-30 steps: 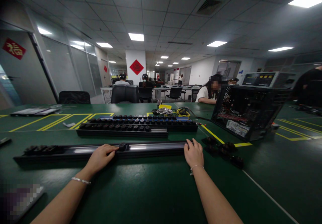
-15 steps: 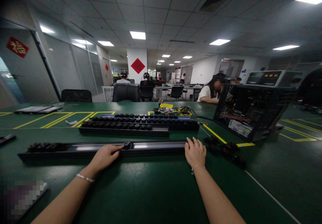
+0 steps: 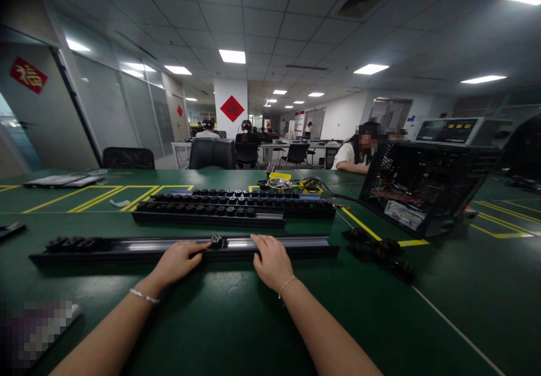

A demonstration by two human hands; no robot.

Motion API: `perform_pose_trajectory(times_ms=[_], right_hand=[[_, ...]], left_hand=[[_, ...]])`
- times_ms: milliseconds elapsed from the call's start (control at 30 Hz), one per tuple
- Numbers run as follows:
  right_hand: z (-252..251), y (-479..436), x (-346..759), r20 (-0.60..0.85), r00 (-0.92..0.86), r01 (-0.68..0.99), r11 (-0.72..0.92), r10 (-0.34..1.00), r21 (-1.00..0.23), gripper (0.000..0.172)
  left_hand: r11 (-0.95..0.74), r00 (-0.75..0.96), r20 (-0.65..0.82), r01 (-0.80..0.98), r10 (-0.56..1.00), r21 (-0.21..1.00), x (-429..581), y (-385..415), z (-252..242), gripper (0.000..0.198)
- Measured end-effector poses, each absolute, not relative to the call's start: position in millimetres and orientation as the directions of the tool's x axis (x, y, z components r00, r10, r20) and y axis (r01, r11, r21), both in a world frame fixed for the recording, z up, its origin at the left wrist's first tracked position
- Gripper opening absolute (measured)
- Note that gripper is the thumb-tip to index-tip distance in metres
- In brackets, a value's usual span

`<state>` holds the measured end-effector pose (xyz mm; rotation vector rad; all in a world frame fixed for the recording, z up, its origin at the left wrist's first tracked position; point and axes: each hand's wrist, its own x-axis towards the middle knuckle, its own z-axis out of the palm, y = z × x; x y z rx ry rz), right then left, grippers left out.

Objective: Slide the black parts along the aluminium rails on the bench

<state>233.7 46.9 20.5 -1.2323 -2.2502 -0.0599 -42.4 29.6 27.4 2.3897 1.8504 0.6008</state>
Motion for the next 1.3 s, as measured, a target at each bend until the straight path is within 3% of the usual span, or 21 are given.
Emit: perform_pose_trajectory(times_ms=[200,600,1300], right_hand=[[20.2,41.1,175.8,0.468,-0.438,0.757,0.596,0.767,-0.268,0.045],[10.6,40.2,169.4,0.42,-0.458,0.814,0.559,0.784,-0.157,0.042],[15.7,41.1,180.5,0.393,-0.435,0.844,0.519,0.81,-0.137,0.039]], left_hand=[[-0.278,0.224,0.273,0.943,0.936,0.181,-37.6,26.6,27.9,0.043],[-0.292,0.26,0.253,0.951,0.932,0.097,-36.4,26.1,26.0,0.048],[-0.295,0.253,0.277,0.948,0.927,0.121,-37.3,25.9,24.3,0.049]])
